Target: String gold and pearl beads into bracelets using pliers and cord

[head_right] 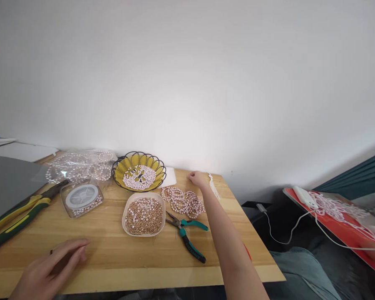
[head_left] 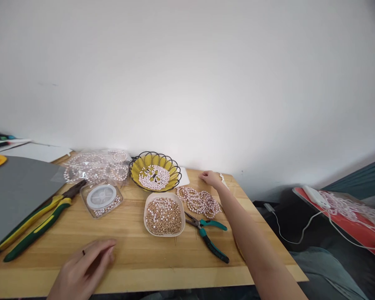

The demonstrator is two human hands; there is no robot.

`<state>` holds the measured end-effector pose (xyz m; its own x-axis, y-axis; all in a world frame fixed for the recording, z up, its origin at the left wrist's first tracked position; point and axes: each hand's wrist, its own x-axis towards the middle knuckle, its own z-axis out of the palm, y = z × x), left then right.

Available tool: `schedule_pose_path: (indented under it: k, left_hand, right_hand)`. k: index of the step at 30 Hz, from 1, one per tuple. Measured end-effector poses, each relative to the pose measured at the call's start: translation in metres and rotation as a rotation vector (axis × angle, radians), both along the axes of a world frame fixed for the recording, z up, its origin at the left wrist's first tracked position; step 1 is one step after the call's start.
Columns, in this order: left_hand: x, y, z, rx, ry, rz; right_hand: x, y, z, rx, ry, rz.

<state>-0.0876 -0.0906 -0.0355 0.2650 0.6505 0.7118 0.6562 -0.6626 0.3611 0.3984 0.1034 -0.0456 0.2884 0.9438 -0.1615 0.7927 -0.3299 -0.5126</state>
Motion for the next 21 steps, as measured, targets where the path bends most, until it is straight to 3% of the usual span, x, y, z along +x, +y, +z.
schedule_pose_path:
  k: [11,21]
  left_hand:
    - [-0.003,0.002,-0.008,-0.012,0.007,-0.008]
    - [-0.002,0.000,-0.005,-0.044,-0.035,-0.021]
  right_hand:
    - [0.013,-0.015,-0.002,0.075,0.069,-0.099]
    - [-0.014,-0.002,-0.012,0.085,-0.053,0.050]
